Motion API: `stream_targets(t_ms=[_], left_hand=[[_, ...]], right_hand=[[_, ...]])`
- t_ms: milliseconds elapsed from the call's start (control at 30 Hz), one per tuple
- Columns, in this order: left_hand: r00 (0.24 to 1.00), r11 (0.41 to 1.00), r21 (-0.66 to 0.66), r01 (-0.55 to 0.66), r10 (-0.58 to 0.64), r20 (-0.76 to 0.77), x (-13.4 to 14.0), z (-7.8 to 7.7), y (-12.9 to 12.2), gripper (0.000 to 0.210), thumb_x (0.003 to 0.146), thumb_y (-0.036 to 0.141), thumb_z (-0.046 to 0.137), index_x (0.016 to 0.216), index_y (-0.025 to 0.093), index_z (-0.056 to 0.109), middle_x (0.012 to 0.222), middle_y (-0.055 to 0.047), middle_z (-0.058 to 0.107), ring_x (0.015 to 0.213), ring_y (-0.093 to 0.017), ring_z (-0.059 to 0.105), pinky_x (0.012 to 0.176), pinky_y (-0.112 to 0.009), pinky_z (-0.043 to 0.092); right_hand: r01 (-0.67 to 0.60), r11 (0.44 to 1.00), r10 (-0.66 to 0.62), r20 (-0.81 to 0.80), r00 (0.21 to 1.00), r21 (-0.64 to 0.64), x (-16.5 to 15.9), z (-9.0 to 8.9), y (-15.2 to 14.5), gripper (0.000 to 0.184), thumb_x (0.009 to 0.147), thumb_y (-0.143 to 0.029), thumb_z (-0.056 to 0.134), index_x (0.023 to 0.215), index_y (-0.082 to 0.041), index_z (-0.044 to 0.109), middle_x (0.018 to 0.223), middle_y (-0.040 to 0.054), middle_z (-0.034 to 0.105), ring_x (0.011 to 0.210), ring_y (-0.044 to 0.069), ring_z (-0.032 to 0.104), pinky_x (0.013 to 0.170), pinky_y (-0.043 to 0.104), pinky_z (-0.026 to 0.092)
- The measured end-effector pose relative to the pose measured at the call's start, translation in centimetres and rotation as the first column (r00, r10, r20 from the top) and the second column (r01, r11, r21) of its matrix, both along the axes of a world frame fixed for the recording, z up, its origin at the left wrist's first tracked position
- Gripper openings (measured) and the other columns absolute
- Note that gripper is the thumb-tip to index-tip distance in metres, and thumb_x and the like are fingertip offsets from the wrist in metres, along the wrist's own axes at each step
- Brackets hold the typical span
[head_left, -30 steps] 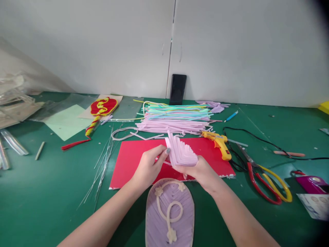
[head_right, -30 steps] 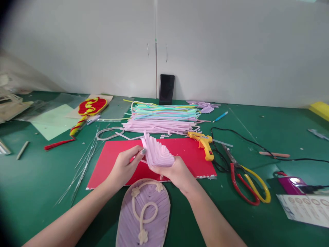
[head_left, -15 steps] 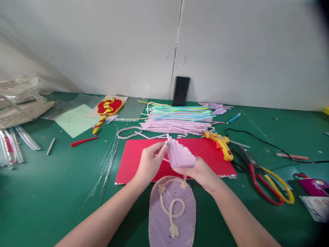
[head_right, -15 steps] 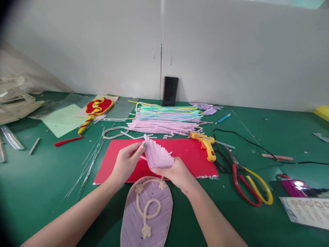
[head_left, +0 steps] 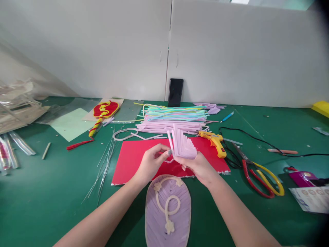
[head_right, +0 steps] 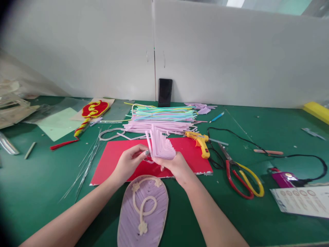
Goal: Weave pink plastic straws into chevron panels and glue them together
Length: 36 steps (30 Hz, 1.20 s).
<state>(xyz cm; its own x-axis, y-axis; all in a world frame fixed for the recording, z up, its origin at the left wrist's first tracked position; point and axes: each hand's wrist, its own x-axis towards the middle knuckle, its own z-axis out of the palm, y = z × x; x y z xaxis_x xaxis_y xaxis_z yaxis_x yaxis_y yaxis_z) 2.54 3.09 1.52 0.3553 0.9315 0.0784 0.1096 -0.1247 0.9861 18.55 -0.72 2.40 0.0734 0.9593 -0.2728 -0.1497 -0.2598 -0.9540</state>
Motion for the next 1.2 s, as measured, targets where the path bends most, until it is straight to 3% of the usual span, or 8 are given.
stream_targets(t_ms=[233,433,733,1200], left_hand=[[0.999,0.997,0.071,0.001,0.003,-0.054,0.18,-0.10,-0.23,0.016,0.079,0.030,0.055,0.075,0.015,0.060,0.073,-0.001,0.061,0.068,-0.013,0.058,0.065,-0.023,0.046],[1.000,0.998,0.066,0.002,0.000,-0.032,0.17,-0.59,-0.15,0.016,0.080,0.031,0.053,0.078,0.016,0.058,0.073,-0.001,0.059,0.068,-0.013,0.057,0.065,-0.024,0.047],[0.999,0.996,0.086,0.013,-0.010,-0.035,0.27,-0.63,-0.41,0.014,0.082,0.029,0.051,0.079,0.016,0.057,0.074,-0.001,0.059,0.071,-0.013,0.057,0.068,-0.025,0.045],[0.999,0.995,0.102,0.016,-0.012,-0.040,0.41,-0.71,-0.61,0.014,0.085,0.028,0.048,0.080,0.017,0.054,0.077,-0.001,0.058,0.072,-0.013,0.055,0.068,-0.024,0.043]], right_hand=[[-0.072,0.997,0.073,0.057,0.996,-0.005,0.07,0.07,-0.19,0.030,0.053,-0.035,0.077,0.073,-0.013,0.068,0.058,0.0001,0.061,0.049,0.011,0.049,0.050,0.026,0.041],[-0.045,0.999,0.045,-0.018,0.999,-0.015,0.23,-0.50,0.04,0.037,0.059,-0.044,0.072,0.078,-0.013,0.067,0.059,0.0005,0.060,0.049,0.012,0.051,0.052,0.029,0.045],[-0.022,0.998,0.017,0.071,0.997,0.066,0.07,-0.60,-0.03,0.026,0.062,-0.036,0.071,0.073,-0.013,0.067,0.053,0.0002,0.060,0.050,0.014,0.053,0.056,0.029,0.044],[0.034,0.995,-0.040,0.061,0.997,0.092,-0.19,-0.59,-0.07,0.021,0.062,-0.034,0.072,0.068,-0.014,0.068,0.054,0.0001,0.063,0.051,0.013,0.055,0.056,0.028,0.045]])
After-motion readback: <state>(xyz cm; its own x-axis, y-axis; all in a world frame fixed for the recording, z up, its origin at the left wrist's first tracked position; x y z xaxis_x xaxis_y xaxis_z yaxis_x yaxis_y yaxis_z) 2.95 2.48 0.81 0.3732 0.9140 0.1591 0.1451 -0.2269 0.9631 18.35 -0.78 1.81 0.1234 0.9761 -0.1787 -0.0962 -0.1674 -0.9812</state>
